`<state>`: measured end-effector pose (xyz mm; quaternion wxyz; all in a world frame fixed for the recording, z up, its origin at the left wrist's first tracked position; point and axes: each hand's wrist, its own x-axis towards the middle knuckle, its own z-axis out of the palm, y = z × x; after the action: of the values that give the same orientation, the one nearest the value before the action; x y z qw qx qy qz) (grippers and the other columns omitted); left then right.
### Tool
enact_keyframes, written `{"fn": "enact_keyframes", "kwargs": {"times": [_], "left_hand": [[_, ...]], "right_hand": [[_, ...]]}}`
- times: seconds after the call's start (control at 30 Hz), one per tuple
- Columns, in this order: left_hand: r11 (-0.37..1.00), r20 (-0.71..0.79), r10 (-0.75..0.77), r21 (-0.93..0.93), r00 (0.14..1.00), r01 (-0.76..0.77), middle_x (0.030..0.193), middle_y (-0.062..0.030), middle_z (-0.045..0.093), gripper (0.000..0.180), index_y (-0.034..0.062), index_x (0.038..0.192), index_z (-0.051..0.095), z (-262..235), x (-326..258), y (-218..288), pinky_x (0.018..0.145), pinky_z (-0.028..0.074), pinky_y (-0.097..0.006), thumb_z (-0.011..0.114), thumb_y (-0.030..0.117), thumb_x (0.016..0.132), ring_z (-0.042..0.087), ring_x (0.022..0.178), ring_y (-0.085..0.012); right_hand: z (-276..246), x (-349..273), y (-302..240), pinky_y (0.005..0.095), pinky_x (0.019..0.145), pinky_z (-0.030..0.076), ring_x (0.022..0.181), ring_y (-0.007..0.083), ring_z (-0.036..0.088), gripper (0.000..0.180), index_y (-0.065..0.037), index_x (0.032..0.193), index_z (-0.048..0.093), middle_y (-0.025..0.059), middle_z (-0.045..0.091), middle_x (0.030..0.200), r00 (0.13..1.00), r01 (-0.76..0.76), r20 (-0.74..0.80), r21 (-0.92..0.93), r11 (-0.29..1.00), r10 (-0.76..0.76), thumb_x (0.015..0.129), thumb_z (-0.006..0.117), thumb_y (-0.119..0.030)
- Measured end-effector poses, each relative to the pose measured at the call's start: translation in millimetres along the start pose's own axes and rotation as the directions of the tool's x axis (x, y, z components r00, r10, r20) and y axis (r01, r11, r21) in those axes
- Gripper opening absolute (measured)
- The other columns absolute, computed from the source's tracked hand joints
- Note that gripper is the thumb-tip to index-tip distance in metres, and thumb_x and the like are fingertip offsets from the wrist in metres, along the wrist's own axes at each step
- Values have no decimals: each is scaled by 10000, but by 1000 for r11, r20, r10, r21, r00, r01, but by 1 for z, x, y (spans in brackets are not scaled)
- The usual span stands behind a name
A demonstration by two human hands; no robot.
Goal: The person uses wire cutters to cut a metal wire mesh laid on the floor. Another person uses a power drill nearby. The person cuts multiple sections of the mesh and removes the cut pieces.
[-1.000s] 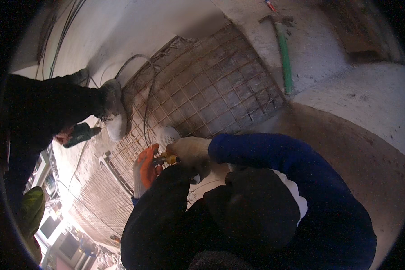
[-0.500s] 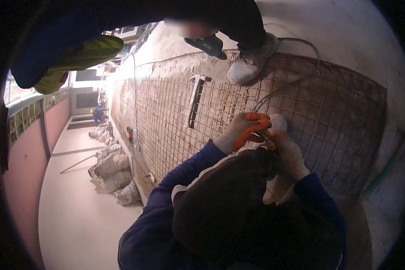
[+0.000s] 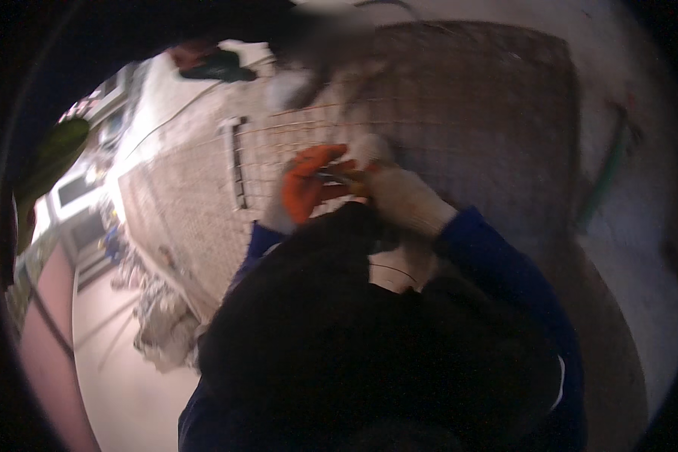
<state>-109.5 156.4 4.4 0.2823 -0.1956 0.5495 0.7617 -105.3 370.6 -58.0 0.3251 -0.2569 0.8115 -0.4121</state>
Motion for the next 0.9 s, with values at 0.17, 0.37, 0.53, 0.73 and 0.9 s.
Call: {"fn": "enact_keyframes", "kwargs": {"times": [0.17, 0.37, 0.53, 0.73, 0.9], "left_hand": [[980, -85, -167, -121, 982, 156, 1344, -166, 534, 434, -3, 1266, 500, 7, 6, 6, 904, 549, -570, 604, 295, 968, 549, 1241, -353], [972, -63, -192, -152, 979, 181, 1342, -181, 532, 430, -9, 1256, 496, 0, 10, 2, 869, 584, -539, 614, 280, 961, 551, 1235, -361], [972, -104, -183, -167, 978, 164, 1313, -211, 561, 368, -23, 1190, 554, 0, 11, -2, 874, 589, -552, 597, 266, 966, 556, 1224, -385], [974, -105, -175, -162, 979, 157, 1305, -209, 563, 364, -17, 1197, 548, 10, 14, -1, 879, 583, -559, 597, 263, 970, 554, 1227, -377], [985, -99, -131, -123, 986, 118, 1337, -191, 543, 370, 12, 1194, 540, 16, 10, 4, 867, 582, -575, 609, 295, 965, 546, 1244, -350]], "right_hand": [[0, -8, -9, 459, 861, 537, 984, 356, 658, 322, -19, 1181, 587, 198, 663, 1041, 998, -41, 36, -59, 997, 43, 875, 614, -118], [12, -3, -8, 450, 891, 525, 1027, 342, 639, 302, -20, 1158, 591, 202, 647, 1060, 992, -105, 62, -39, 994, 108, 883, 627, -140], [14, -3, -4, 425, 837, 562, 949, 317, 694, 244, -29, 1119, 645, 188, 689, 1023, 995, -98, -20, -56, 994, 97, 903, 634, -141], [13, -9, -2, 442, 838, 552, 949, 340, 684, 358, -35, 1206, 577, 201, 678, 1039, 996, -73, -42, 34, 997, 74, 890, 661, -182], [20, -13, 1, 448, 893, 512, 1007, 368, 656, 494, -58, 1292, 485, 196, 656, 1089, 987, -113, -68, 328, 938, 143, 875, 690, -224]]}}
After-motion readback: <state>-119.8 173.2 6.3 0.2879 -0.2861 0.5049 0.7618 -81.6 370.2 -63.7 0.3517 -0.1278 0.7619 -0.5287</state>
